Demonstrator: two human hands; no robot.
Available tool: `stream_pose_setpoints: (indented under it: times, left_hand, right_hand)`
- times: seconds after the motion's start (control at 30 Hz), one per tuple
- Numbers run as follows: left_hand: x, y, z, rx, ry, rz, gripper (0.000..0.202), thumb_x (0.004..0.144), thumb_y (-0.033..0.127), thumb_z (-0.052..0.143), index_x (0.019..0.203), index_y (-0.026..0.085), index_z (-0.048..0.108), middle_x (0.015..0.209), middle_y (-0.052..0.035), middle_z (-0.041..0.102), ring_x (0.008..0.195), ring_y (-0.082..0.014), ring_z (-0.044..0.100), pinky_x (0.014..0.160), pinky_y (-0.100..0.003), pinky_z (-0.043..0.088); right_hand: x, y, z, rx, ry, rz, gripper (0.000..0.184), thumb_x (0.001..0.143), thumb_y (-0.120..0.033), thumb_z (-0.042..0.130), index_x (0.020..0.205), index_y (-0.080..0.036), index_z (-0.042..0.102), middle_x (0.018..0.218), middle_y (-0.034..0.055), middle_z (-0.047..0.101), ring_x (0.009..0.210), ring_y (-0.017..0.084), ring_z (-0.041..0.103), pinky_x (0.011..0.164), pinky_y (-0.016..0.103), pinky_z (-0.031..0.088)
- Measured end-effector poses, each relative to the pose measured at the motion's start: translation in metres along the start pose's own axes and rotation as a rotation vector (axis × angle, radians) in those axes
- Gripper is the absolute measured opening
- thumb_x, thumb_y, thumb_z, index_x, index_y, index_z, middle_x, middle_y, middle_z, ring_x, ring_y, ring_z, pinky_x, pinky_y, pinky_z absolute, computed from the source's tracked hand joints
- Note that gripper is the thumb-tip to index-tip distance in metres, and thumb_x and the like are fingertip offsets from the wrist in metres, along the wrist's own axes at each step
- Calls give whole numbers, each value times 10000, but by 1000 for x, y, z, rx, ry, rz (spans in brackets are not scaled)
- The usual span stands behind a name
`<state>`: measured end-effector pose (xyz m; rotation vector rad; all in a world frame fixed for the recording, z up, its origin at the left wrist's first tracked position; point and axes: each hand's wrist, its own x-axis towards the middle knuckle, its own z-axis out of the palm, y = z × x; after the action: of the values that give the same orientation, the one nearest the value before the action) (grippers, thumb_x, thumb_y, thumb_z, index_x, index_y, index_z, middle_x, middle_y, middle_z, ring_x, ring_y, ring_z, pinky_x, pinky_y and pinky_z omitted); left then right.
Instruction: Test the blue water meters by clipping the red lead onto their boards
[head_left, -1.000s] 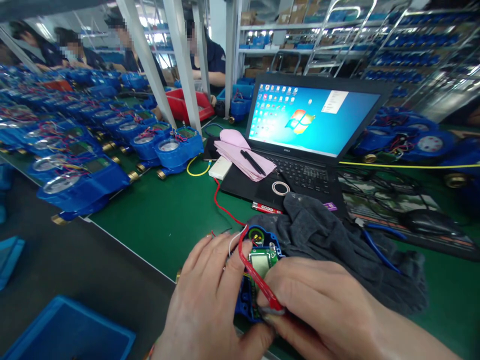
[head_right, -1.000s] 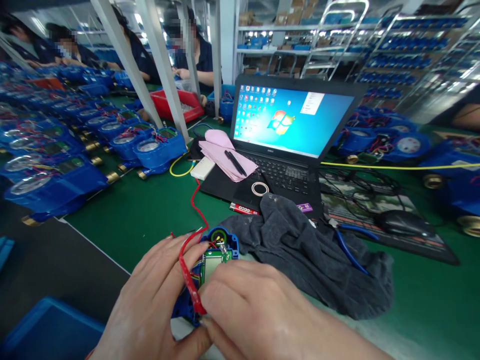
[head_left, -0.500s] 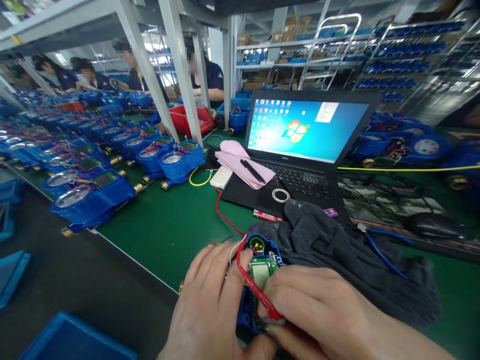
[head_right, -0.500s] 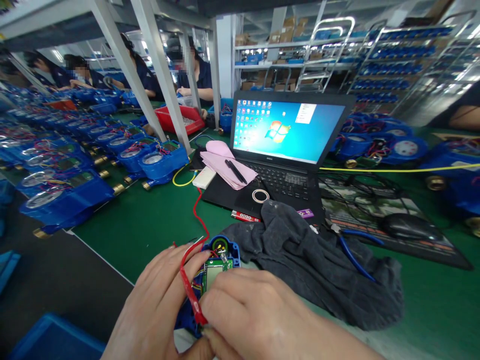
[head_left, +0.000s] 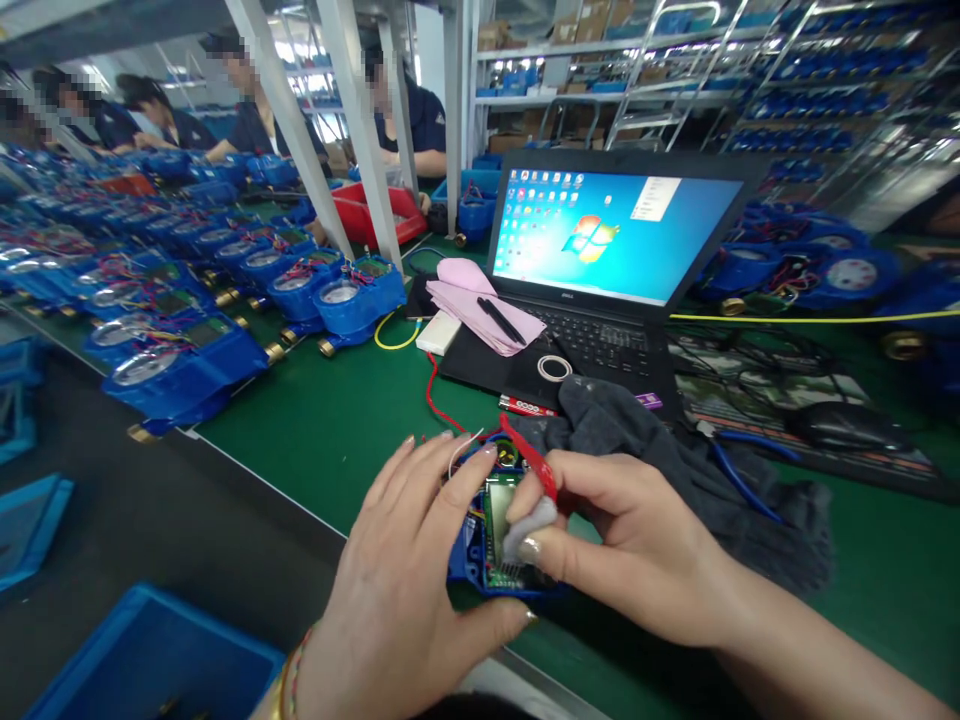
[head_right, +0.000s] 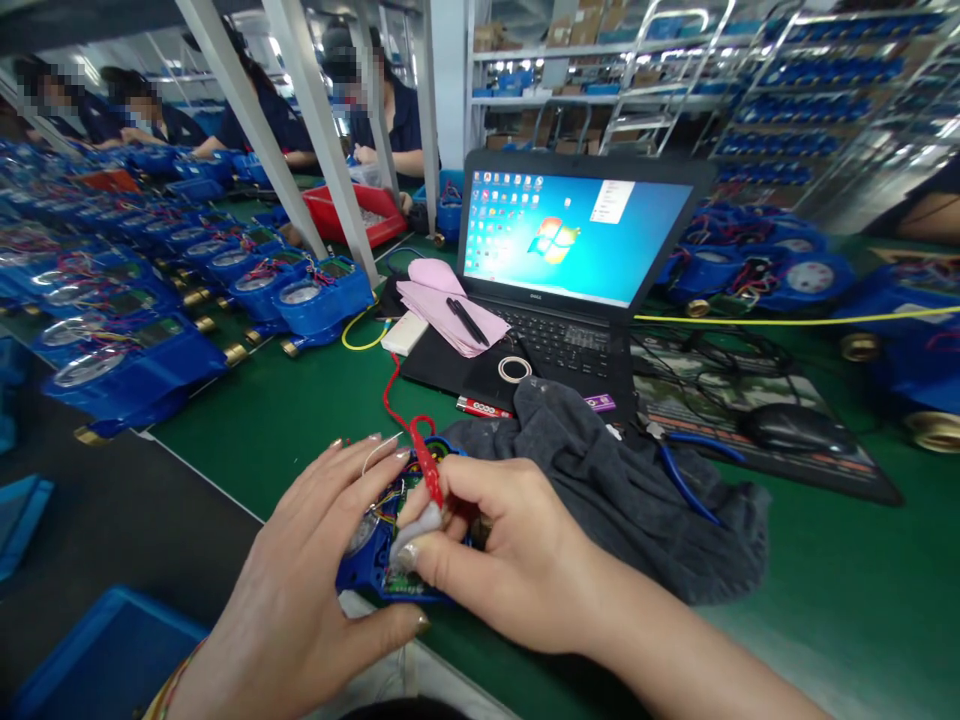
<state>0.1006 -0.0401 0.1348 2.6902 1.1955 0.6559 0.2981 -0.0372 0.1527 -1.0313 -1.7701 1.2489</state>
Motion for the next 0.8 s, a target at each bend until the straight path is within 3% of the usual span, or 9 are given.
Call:
stream_pose_setpoints:
  times: [0.07, 0.17, 0.27, 0.3, 0.37, 0.47, 0.6, 0.7, 0.8]
  left_hand:
    - [-2, -1, -4, -77, 21, -29, 831, 625, 545, 749, 1293, 200, 394, 1387, -141, 429, 1317, -336, 362, 1087, -601, 320]
    - [-4, 2, -8, -173, 117, -68, 541, 667, 587, 724, 1035, 241, 526, 1309, -102, 465, 1312, -317, 352, 1097, -577, 308]
    - [-3, 9, -8, -185, 198, -7, 103, 824, 312, 642, 849, 246, 567, 1152, -48, 523, 1236, -242, 418, 1112, -498, 303]
    - [-2, 12, -8, -188, 212, 17, 45, 837, 211, 602, 833, 243, 571, 1105, -39, 530, 1198, -218, 442, 1107, -468, 317]
    - [-2, 17, -10, -196, 224, 28, 134, 823, 104, 558, 828, 236, 577, 1029, -32, 534, 1136, -193, 471, 1081, -427, 356]
    - [-6, 18, -17, -182, 251, -20, 151, 813, 86, 552, 796, 233, 583, 951, -28, 541, 1074, -198, 494, 1029, -424, 407]
    - [-21, 5, -25, -148, 378, -162, 199, 846, 101, 513, 731, 246, 587, 844, -6, 566, 973, -193, 544, 911, -393, 470]
    - [-34, -13, -28, -192, 542, -313, 293, 884, 144, 478, 603, 222, 502, 801, -3, 562, 949, -205, 568, 854, -406, 465]
    - [-40, -26, -29, -73, 639, -336, 258, 876, 158, 521, 625, 212, 526, 800, -1, 565, 917, -197, 582, 849, -401, 451]
  right_hand:
    - [-1, -1, 0, 50, 33, 11, 63, 796, -198, 606, 776, -139, 618, 647, -6, 583, 581, 107, 514, 544, 218, 440]
    - [-4, -3, 0, 59, 68, -35, 70, 804, -219, 632, 802, -149, 632, 670, -4, 605, 591, 111, 530, 558, 222, 450]
    - [-7, -6, 0, -66, 89, -188, 51, 805, -195, 653, 812, -151, 628, 687, -14, 610, 600, 102, 534, 567, 212, 433]
    - [-8, -6, 1, -102, 92, -230, 53, 808, -191, 657, 809, -150, 623, 690, -15, 611, 603, 100, 534, 569, 211, 426]
    - [-10, -7, 3, -105, 87, -259, 72, 818, -207, 659, 801, -150, 618, 696, -10, 617, 612, 104, 542, 574, 215, 427]
    - [-10, -8, 0, 34, 106, -168, 94, 823, -235, 650, 779, -158, 619, 677, -4, 617, 604, 111, 551, 564, 214, 452]
    - [-6, -8, -14, 188, 282, -48, 154, 769, -285, 712, 781, -156, 628, 673, 5, 614, 579, 105, 556, 521, 186, 486]
    - [-5, -9, -22, 115, 301, -2, 127, 783, -274, 685, 800, -156, 639, 691, 17, 619, 603, 115, 566, 527, 191, 498]
    - [-6, -8, -21, 9, 230, 8, 44, 804, -206, 627, 826, -169, 636, 714, 6, 626, 616, 111, 563, 534, 187, 482]
